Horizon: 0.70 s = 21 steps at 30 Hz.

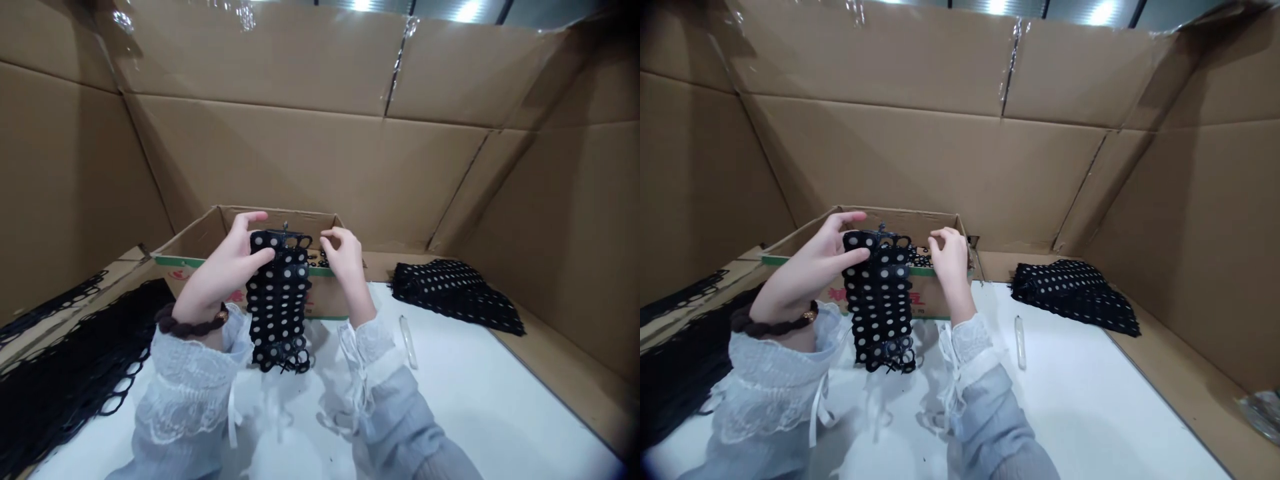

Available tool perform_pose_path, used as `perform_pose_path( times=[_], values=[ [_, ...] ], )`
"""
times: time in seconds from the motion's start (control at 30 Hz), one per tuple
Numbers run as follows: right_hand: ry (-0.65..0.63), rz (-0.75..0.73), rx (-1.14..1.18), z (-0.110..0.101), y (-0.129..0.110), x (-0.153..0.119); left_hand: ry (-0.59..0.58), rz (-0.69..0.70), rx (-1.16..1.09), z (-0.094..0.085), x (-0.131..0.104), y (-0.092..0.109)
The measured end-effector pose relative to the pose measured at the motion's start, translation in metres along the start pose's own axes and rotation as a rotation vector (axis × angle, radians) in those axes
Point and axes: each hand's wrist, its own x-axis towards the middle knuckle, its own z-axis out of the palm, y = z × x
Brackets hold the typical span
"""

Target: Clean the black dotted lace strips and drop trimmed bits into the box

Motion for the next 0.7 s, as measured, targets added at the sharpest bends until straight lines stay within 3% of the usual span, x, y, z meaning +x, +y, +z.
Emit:
perform_pose_path(
  times=[0.07, 0.1, 0.17, 0.23, 0.37, 0.47, 0.6, 0.7],
  values=[
    [0.110, -0.115, 0.094, -0.002, -0.021, -0.007, 0.031, 0.005, -0.028, 0.002, 0.003, -0.002],
    [0.077, -0.196, 0.155, -0.005, -0.032, -0.010, 0.039, 0.004, -0.043, 0.002, 0.003, -0.002],
    [-0.104, -0.364, 0.198, -0.013, -0.050, -0.016, 0.014, -0.002, -0.066, 0.003, 0.003, -0.001],
    [-0.244, -0.423, 0.179, -0.016, -0.059, -0.020, -0.009, -0.008, -0.067, 0.003, 0.002, 0.002],
    [-0.393, -0.410, 0.128, -0.012, -0.057, -0.022, -0.008, -0.015, -0.057, 0.001, -0.001, 0.006],
    [-0.438, -0.391, 0.222, -0.009, -0.056, -0.023, 0.032, 0.015, -0.068, 0.000, -0.002, 0.005],
    [-0.448, -0.275, 0.383, -0.008, -0.061, -0.025, -0.034, 0.051, -0.093, 0.003, -0.001, 0.005],
    [-0.373, -0.154, 0.430, -0.013, -0.061, -0.023, -0.123, 0.048, -0.083, 0.004, -0.002, 0.006]
  ],
)
